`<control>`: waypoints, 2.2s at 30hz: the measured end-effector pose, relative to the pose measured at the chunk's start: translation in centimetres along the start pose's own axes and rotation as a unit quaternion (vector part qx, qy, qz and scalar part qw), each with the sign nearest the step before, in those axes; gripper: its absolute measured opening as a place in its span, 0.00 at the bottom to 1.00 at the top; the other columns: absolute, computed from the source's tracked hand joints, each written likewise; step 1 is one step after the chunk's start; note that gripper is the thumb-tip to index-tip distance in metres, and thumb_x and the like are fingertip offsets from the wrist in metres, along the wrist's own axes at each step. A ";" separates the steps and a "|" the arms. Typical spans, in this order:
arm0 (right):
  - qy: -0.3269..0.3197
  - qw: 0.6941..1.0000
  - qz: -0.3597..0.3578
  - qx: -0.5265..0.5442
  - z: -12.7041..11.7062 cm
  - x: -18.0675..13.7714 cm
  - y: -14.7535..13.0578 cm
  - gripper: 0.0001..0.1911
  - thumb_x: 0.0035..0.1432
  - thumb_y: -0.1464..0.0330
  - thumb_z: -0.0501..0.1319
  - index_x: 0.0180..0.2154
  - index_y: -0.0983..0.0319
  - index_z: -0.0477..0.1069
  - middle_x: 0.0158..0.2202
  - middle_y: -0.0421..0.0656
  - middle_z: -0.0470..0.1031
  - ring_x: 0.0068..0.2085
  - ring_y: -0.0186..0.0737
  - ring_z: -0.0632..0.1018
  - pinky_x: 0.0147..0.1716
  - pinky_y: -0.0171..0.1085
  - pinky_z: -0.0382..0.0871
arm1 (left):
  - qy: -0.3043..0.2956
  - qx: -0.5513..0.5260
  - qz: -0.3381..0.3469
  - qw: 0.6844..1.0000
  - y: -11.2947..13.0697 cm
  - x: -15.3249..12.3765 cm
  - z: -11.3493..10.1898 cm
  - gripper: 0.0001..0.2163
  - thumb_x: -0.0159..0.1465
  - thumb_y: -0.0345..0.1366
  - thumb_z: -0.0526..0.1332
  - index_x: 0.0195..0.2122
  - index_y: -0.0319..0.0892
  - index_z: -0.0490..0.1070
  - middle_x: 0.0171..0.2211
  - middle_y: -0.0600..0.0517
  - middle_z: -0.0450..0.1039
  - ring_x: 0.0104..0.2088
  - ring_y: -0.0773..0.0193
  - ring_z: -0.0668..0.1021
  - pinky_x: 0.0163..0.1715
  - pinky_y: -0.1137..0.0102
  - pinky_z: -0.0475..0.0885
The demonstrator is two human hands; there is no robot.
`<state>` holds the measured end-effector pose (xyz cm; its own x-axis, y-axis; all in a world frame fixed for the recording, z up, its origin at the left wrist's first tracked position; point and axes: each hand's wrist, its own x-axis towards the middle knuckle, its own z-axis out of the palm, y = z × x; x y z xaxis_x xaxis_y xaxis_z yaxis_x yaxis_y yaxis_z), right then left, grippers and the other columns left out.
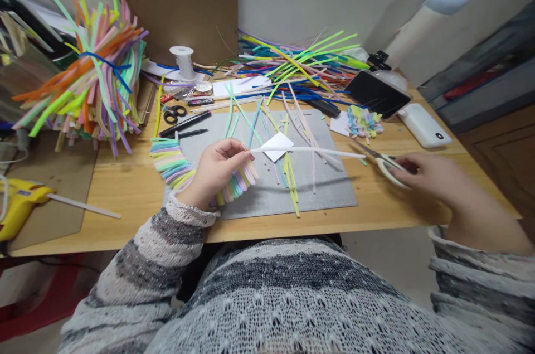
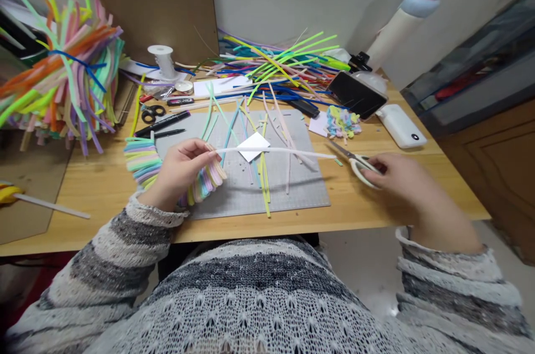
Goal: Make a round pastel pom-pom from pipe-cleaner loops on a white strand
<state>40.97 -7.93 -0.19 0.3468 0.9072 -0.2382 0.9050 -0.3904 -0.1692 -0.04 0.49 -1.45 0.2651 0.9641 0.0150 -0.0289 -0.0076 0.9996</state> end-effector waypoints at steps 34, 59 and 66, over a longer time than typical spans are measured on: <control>-0.510 0.397 -0.164 0.745 10.0 -9.0 -20.5 0.22 0.52 0.45 0.57 0.30 0.57 0.72 0.19 0.35 0.59 0.15 0.29 0.57 0.16 0.30 0.47 | 0.105 0.076 0.045 0.991 -1.0 -0.3 0.2 0.06 0.53 0.34 0.66 0.31 0.39 0.77 0.32 0.49 0.78 0.34 0.63 0.78 0.38 0.69 0.72; -0.535 0.266 -0.130 0.791 10.5 -9.7 -22.5 0.25 0.51 0.43 0.56 0.30 0.58 0.69 0.19 0.32 0.57 0.15 0.27 0.51 0.19 0.31 0.52 | 0.168 0.123 0.073 0.975 -1.4 -0.3 0.4 0.05 0.53 0.34 0.66 0.29 0.40 0.78 0.29 0.51 0.78 0.32 0.64 0.78 0.36 0.70 0.72; -0.546 0.240 -0.142 0.790 10.8 -9.6 -22.6 0.22 0.54 0.46 0.55 0.29 0.58 0.67 0.17 0.30 0.55 0.14 0.26 0.48 0.20 0.31 0.50 | 0.171 0.131 0.081 0.973 -1.3 -0.4 0.5 0.04 0.53 0.33 0.65 0.29 0.40 0.77 0.30 0.51 0.78 0.33 0.64 0.78 0.37 0.70 0.71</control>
<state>14.55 -9.50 -4.39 -0.7259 0.6869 0.0346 -0.6682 -0.6924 -0.2722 0.38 -0.05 -2.73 -0.0606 0.9762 0.2083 0.2146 -0.1911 0.9578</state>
